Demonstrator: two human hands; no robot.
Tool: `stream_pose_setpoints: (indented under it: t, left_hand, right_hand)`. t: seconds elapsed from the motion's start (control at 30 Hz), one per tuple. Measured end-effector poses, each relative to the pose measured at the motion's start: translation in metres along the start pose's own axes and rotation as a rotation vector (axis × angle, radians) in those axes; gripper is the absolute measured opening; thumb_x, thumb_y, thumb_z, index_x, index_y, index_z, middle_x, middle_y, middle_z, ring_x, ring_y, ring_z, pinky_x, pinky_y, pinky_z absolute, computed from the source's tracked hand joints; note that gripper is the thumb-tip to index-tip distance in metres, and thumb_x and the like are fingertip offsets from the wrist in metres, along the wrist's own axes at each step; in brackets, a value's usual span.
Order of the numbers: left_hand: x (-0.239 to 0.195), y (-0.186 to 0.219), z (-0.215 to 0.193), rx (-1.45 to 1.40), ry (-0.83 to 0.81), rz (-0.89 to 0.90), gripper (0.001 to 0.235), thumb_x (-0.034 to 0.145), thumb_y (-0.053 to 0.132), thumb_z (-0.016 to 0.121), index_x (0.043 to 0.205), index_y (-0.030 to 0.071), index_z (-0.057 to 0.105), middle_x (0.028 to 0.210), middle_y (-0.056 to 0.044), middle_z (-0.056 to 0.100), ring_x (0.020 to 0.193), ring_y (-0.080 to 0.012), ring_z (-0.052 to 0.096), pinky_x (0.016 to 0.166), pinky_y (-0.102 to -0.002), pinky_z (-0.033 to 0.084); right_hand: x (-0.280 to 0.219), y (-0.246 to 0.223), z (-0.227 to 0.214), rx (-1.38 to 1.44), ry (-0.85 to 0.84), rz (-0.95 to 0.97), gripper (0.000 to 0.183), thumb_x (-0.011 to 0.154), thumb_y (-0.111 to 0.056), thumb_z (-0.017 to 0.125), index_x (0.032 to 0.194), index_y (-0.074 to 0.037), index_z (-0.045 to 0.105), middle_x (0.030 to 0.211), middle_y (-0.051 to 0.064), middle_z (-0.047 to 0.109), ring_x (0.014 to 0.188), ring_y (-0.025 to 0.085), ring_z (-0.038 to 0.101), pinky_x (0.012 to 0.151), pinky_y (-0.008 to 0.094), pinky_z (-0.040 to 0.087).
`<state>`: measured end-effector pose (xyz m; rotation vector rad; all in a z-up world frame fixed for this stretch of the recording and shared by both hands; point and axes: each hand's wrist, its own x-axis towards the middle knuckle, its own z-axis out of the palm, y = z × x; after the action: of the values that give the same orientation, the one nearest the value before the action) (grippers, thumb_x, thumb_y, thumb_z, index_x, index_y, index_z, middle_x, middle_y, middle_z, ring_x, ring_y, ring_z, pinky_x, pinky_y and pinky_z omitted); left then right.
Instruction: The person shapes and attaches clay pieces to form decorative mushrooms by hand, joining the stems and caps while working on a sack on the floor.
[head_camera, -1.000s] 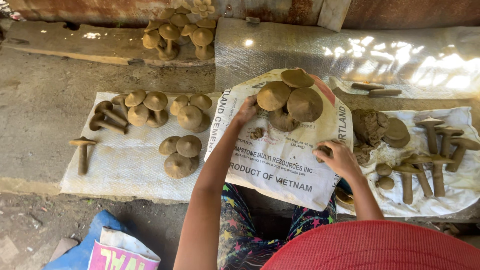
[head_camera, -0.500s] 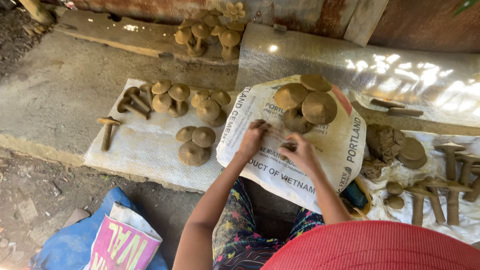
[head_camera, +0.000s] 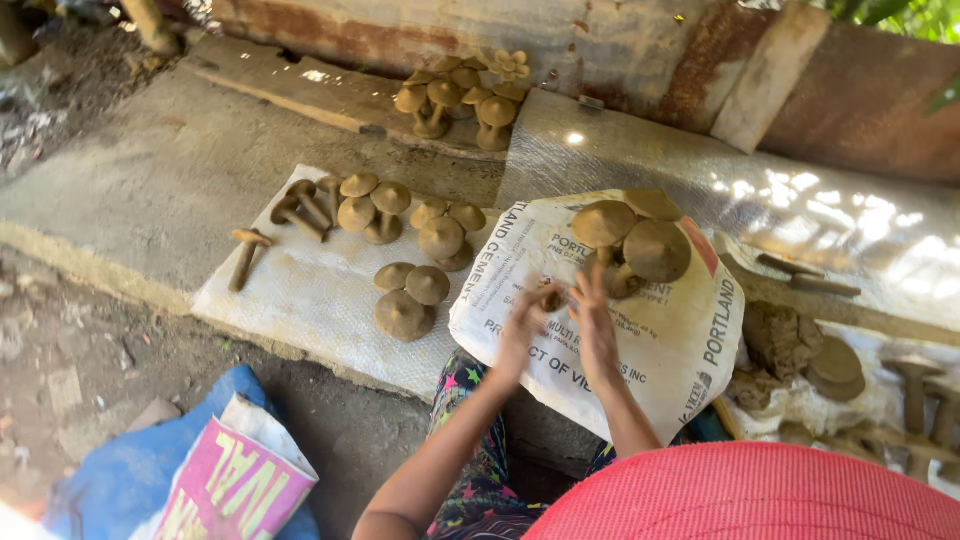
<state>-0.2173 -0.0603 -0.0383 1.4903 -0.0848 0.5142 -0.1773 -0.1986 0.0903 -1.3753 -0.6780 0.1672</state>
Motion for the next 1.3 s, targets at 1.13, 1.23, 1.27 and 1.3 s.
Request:
stream_pose_setpoints:
  t: [1.13,1.23,1.27,1.3]
  left_hand:
    - [-0.030,0.173,0.127,-0.207,-0.421,0.240,0.055,0.115,0.048,0.037,0.146,0.003,0.031,0.176,-0.018,0.011,0.158,-0.0359,0.016,0.127,-0.047,0.022]
    - [-0.034,0.172,0.132,-0.233,-0.409,0.232,0.053,0.116,0.047,0.037,0.145,0.003,0.036,0.177,-0.018,0.014,0.158,-0.0365,0.019,0.126,-0.047,0.025]
    - [-0.042,0.172,0.137,-0.242,-0.417,0.242,0.052,0.116,0.047,0.037,0.144,0.003,0.038,0.177,-0.018,0.016,0.158,-0.0367,0.021,0.126,-0.047,0.026]
    - [-0.045,0.171,0.137,-0.247,-0.428,0.242,0.051,0.116,0.046,0.038,0.144,0.003,0.039,0.177,-0.018,0.017,0.158,-0.0369,0.022,0.126,-0.048,0.027]
  right_hand:
    - [-0.117,-0.056,-0.004,-0.219,0.144,-0.116,0.074,0.104,-0.059,0.013,0.160,-0.013,0.029,0.164,0.017,0.034,0.149,0.034,0.037,0.115,0.044,0.034]
    - [-0.112,-0.064,-0.002,-0.275,0.160,-0.135,0.076,0.104,-0.060,0.011,0.160,-0.012,0.031,0.164,0.017,0.035,0.149,0.034,0.037,0.114,0.044,0.034]
    - [-0.107,-0.069,0.001,-0.289,0.178,-0.150,0.076,0.104,-0.060,0.011,0.159,-0.012,0.031,0.164,0.017,0.035,0.149,0.034,0.037,0.114,0.044,0.034]
    - [-0.104,-0.071,0.003,-0.309,0.200,-0.161,0.076,0.104,-0.060,0.010,0.159,-0.012,0.032,0.164,0.017,0.036,0.149,0.034,0.037,0.114,0.044,0.035]
